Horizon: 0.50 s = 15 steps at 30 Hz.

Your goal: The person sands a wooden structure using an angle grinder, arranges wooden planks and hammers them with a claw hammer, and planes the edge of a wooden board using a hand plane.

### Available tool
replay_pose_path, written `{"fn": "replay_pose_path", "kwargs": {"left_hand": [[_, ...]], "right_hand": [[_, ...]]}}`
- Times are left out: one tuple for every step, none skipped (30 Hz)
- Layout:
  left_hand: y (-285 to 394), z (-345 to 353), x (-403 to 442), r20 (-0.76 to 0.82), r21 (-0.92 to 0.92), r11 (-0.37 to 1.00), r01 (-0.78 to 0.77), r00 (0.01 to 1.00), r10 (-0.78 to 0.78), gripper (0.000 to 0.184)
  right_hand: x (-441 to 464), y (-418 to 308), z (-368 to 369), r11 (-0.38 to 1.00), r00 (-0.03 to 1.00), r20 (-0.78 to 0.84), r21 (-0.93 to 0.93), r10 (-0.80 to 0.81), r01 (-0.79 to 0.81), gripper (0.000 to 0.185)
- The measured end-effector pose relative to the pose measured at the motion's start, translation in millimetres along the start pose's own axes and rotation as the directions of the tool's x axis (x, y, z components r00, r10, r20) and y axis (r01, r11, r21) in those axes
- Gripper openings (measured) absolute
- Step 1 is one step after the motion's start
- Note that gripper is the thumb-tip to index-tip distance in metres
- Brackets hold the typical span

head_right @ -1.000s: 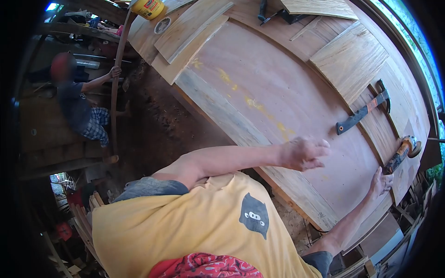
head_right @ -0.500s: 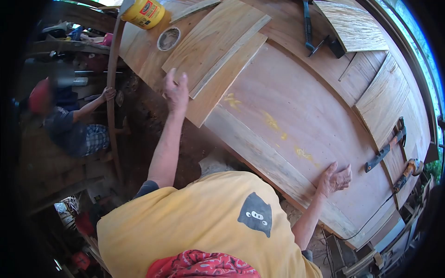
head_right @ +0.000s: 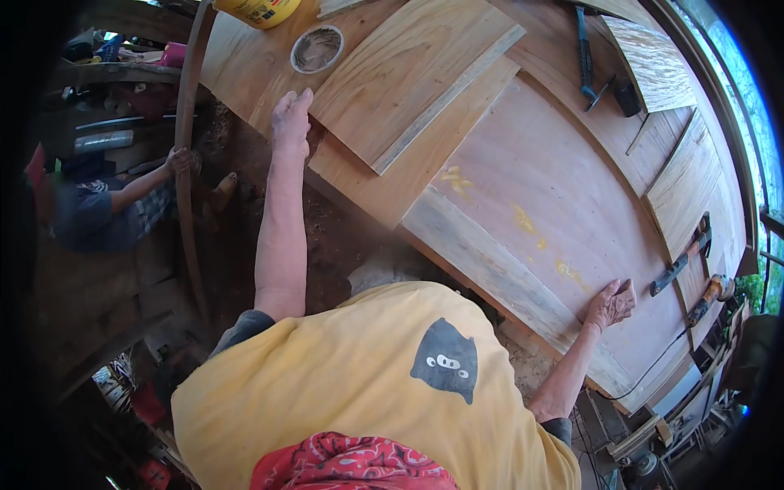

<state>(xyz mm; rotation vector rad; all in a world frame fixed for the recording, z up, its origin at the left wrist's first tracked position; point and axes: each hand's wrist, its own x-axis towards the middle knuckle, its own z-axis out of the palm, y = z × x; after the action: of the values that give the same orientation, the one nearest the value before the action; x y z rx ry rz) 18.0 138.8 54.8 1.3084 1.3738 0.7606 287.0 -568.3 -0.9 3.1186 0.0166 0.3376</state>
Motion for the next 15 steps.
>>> {"fn": "replay_pose_path", "kwargs": {"left_hand": [[0.0, -2.3, 7.2, 0.017, 0.017, 1.0, 0.023, 1.0, -0.023, 0.081], [-2.7, -3.3, 17.1, 0.062, 0.055, 0.998, 0.01, 0.998, -0.014, 0.071], [-13.0, -5.4, 31.0, 0.107, 0.09, 0.996, -0.005, 0.994, -0.005, 0.061], [-13.5, -7.6, 32.2, 0.152, 0.112, 0.994, -0.009, 0.988, -0.009, 0.05], [-14.4, -9.8, 33.7, 0.197, 0.134, 0.991, -0.014, 0.98, -0.012, 0.039], [-6.8, -11.7, 29.3, 0.245, 0.143, 0.99, -0.01, 0.969, -0.026, 0.029], [-1.4, -12.5, 27.9, 0.296, 0.153, 0.988, -0.011, 0.955, -0.035, 0.024], [-2.8, -10.6, 26.8, 0.312, 0.175, 0.983, -0.047, 0.95, -0.011, 0.021], [-15.0, -8.8, 27.0, 0.327, 0.196, 0.977, -0.08, 0.945, 0.012, 0.018], [-23.1, -8.8, 23.9, 0.34, 0.22, 0.969, -0.109, 0.94, 0.028, 0.016], [-17.6, -11.2, 16.0, 0.35, 0.282, 0.954, -0.099, 0.937, -0.006, 0.019], [-13.4, -11.9, 7.5, 0.34, 0.267, 0.961, -0.071, 0.94, -0.025, 0.02], [-9.3, -10.4, -2.3, 0.332, 0.252, 0.967, -0.045, 0.942, -0.043, 0.021], [-6.5, -8.9, -10.6, 0.323, 0.233, 0.972, -0.02, 0.945, -0.057, 0.023], [-5.8, -8.7, -17.2, 0.337, 0.227, 0.974, -0.008, 0.939, -0.07, 0.024]], "right_hand": [[-0.4, -1.8, -0.9, 1.0, 1.0, 0.005, 0.008, 0.01, -0.01, 0.052], [0.3, -2.8, -1.5, 1.0, 1.0, 0.006, 0.016, 0.021, -0.021, 0.052], [0.5, -5.1, -1.7, 0.999, 0.999, -0.011, 0.011, 0.043, -0.043, 0.052], [-0.2, -7.7, -1.2, 0.998, 0.998, -0.025, 0.006, 0.062, -0.062, 0.052], [-1.4, -9.8, -1.1, 0.997, 0.996, -0.037, -0.001, 0.079, -0.079, 0.052], [-3.4, -17.3, -5.5, 0.991, 0.991, -0.013, -0.023, 0.132, -0.132, 0.053], [-6.0, -27.4, -10.6, 0.981, 0.982, 0.009, -0.043, 0.19, -0.19, 0.053], [-5.3, -37.6, -16.0, 0.966, 0.967, 0.026, -0.06, 0.252, -0.25, 0.054], [-6.7, -40.1, -0.2, 0.969, 0.975, -0.052, -0.113, 0.215, -0.219, 0.054], [-11.3, -47.3, 9.7, 0.994, 0.981, -0.19, 0.086, -0.045, 0.063, 0.05], [-21.0, -83.1, 3.2, 0.949, 0.959, -0.251, 0.247, -0.132, 0.196, 0.047], [-31.3, -124.0, -8.7, 0.861, 0.926, -0.309, 0.386, -0.218, 0.331, 0.045], [-43.9, -169.7, -8.9, 0.738, 0.984, -0.088, 0.652, -0.153, 0.174, 0.043], [-65.1, -227.9, -44.7, 0.586, 0.971, 0.139, 0.81, -0.193, 0.001, 0.041], [-69.6, -263.2, -50.0, 0.553, 0.91, 0.243, 0.833, -0.337, -0.017, 0.04]]}}
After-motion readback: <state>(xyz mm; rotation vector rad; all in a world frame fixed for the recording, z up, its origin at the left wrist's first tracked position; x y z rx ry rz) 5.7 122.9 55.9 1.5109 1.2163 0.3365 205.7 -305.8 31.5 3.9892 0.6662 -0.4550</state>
